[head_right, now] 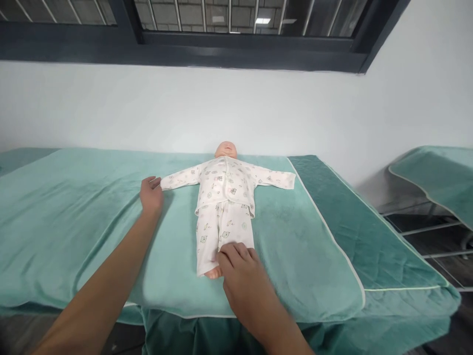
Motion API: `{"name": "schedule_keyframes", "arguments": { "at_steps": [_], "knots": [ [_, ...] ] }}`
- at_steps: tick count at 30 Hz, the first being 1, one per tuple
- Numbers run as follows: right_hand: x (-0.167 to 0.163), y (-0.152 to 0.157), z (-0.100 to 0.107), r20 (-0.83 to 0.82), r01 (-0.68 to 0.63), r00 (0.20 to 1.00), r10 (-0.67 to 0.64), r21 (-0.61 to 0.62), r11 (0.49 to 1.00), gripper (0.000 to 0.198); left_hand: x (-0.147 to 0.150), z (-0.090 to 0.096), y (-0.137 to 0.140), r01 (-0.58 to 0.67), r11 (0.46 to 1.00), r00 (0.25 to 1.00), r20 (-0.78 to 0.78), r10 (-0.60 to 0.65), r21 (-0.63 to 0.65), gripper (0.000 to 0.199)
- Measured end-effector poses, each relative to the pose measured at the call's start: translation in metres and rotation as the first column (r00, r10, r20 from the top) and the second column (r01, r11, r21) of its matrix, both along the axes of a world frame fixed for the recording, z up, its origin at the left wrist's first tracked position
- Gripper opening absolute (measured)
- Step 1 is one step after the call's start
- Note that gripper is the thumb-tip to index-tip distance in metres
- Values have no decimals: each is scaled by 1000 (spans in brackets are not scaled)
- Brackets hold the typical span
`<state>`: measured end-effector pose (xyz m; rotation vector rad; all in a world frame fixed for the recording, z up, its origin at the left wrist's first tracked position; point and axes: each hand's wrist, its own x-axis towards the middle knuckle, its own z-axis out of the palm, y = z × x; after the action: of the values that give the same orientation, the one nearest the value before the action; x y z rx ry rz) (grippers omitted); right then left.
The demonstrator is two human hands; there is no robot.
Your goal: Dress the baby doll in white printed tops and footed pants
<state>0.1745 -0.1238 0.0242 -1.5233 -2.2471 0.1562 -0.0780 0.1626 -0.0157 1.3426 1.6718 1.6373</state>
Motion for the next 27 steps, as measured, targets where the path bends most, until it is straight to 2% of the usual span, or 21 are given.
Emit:
{"name": "schedule_keyframes", "arguments": {
  "at_steps": [4,10,14,20,23,25,27],
  "knots": [
    [-6,6,-6,14,19,1000,-21,77,997,15,-1,0,0,16,1000,1000,-1,-16,10,52],
    [-5,1,0,-173,-15,983,60,252,967,14,-2,0,-3,31,999,999,-22,-31,16,51],
    [-6,-9,10,-210,-21,972,105,368,929,13,0,1,-5,20,1000,999,-40,-20,-4,50],
    [-3,-18,1,-231,23,971,66,362,932,17,0,-1,1,21,1000,999,-51,-21,16,46],
    [1,-27,-4,-252,-11,962,108,359,933,19,2,2,-2,4,1000,998,-56,-3,19,41],
    [5,-36,-8,-273,-31,951,144,381,924,20,4,7,-14,-4,1000,998,-58,5,4,37],
    [10,-48,-15,-296,-4,946,135,404,915,20,-1,11,-39,-1,1000,998,-70,0,-22,34]
  ]
}}
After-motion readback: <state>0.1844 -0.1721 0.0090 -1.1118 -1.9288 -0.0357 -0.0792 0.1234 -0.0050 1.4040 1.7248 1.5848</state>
